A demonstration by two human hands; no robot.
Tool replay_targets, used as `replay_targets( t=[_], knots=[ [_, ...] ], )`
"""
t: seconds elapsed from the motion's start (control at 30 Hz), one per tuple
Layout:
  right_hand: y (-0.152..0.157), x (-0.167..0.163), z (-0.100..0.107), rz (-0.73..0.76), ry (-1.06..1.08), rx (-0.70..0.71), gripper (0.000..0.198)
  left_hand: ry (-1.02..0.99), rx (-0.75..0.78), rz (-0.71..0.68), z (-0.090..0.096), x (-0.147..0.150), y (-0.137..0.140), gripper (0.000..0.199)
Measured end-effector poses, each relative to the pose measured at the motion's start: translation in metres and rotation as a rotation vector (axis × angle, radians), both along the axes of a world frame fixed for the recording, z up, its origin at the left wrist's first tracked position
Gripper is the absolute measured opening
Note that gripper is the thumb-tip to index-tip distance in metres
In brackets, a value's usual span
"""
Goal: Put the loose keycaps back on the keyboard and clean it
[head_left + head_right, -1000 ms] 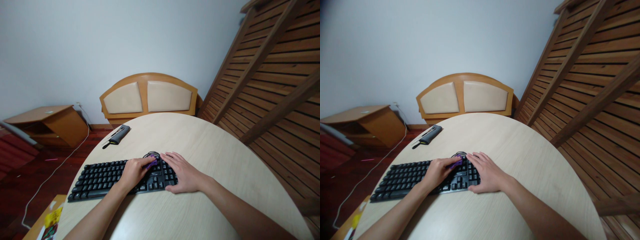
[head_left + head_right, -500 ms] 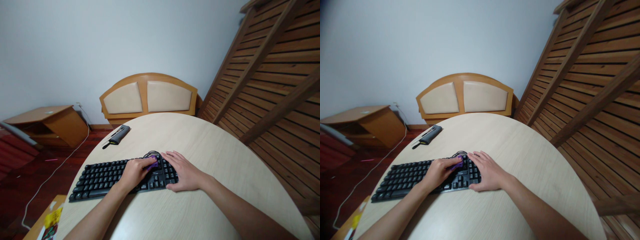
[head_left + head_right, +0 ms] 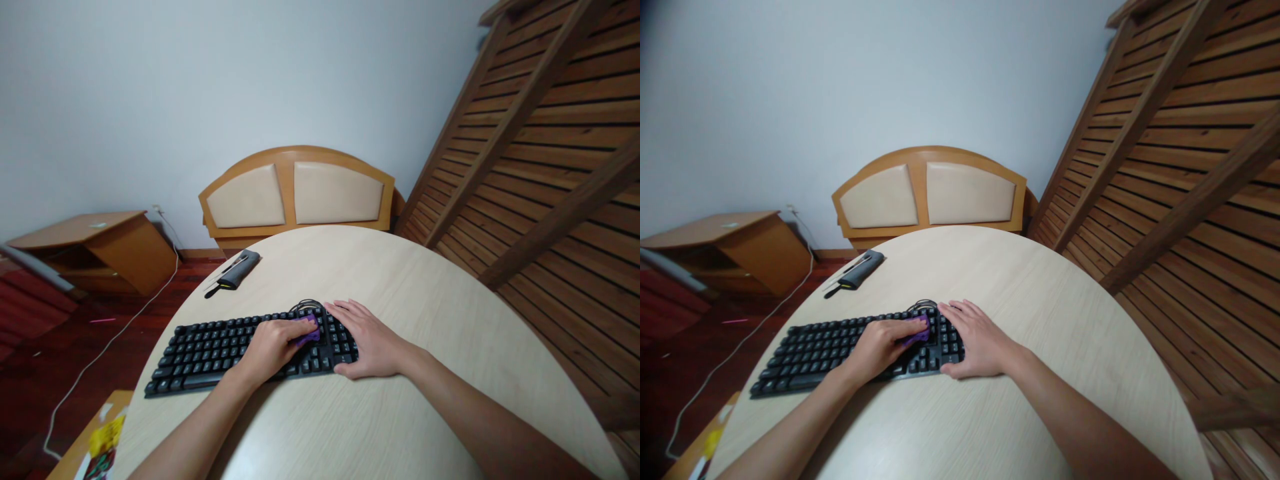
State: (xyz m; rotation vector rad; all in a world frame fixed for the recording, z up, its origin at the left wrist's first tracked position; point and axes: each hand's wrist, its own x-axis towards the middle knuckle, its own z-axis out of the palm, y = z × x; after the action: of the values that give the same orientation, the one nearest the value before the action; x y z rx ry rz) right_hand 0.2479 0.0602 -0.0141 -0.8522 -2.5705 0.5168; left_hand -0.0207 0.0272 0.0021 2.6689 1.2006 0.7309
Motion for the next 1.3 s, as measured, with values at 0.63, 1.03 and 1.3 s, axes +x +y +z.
replay_targets(
  t=[0.63, 1.03, 1.3],
  knots=[
    [0.0, -0.0011, 0.004, -0.013, -0.016, -0.033, 0.116, -0.034, 0.067, -0.094, 0.0012, 0.0003, 0.0018, 0.033],
    [0.0025, 0.0014, 0.0017, -0.031, -0.018, -0.043, 0.115, -0.018, -0.037, -0.246, 0.0056, 0.0047, -0.0035, 0.032],
    [0.0032, 0.0022, -0.0005, -0.028, -0.018, -0.022, 0.115, -0.028, -0.036, -0.276, 0.0037, 0.0042, -0.0026, 0.03]
  ],
)
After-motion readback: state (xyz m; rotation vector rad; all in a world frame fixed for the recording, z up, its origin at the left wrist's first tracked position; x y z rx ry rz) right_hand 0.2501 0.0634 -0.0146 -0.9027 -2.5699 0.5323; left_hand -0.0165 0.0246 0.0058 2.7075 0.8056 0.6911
